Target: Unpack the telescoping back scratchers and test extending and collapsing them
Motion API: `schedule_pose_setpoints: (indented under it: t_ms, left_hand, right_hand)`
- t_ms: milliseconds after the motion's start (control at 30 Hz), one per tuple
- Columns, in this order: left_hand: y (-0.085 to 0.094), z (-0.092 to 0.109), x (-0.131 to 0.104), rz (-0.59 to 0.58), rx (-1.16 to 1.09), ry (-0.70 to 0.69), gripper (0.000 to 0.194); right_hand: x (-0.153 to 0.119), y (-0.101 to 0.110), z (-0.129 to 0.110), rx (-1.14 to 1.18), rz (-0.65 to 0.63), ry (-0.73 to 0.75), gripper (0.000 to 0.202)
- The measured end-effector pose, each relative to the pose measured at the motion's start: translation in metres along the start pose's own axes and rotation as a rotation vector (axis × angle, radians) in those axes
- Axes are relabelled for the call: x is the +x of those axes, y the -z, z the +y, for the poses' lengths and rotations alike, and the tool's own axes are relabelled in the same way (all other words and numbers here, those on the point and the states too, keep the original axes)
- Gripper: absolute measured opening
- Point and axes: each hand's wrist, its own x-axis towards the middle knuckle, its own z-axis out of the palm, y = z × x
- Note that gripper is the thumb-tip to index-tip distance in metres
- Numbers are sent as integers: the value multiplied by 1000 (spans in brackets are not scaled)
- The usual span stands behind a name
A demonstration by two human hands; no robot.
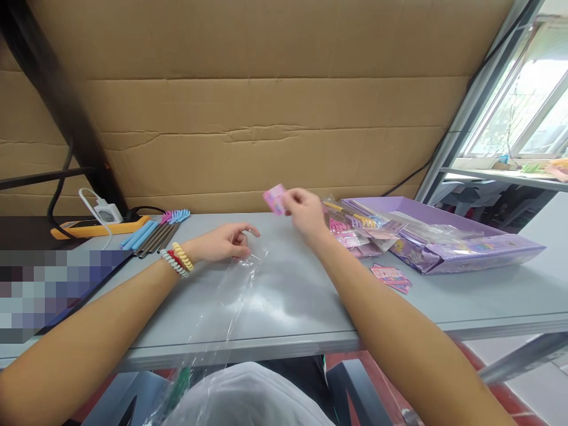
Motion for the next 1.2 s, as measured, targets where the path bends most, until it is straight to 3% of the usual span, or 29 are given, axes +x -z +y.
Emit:
schedule_pose_setpoints:
  t_ms: [100, 200, 367, 533, 700, 833, 933, 1033, 1100, 1200]
  left_hand:
    - [2, -7, 0, 40, 62, 58, 54]
    - [4, -10, -1, 98, 77, 57, 60]
    - [6, -10, -2, 105, 184, 32, 45]
    - [5, -13, 1, 122, 339, 17, 31]
    - [3, -10, 3, 186, 352, -19, 24]
    - [0, -6, 4, 274, 263, -6, 25]
    - [-1, -3, 5, 339, 101, -25, 26]
    - [-2, 0, 5, 358, -66, -49, 53]
    - [-2, 2, 4, 355, -116, -45, 63]
    - [-4, 2, 3, 319, -146, -54, 65]
  right_hand:
    - [14, 19, 1, 64, 333, 21, 23]
    - [19, 32, -2, -2, 400, 105, 21]
    - [2, 48, -34, -111, 159, 261, 20]
    - [-24, 96, -55, -202, -29, 207, 20]
    - [-51, 156, -19, -563, -271, -20, 28]
    - [-69, 184, 15, -808, -386, -171, 22]
    - [-77, 188, 31, -958, -334, -238, 15]
    - [-82, 181, 34, -1185, -147, -214, 22]
    - [-84, 169, 29, -1337, -35, -195, 25]
    - [-87, 138, 11, -1403, 16, -95, 19]
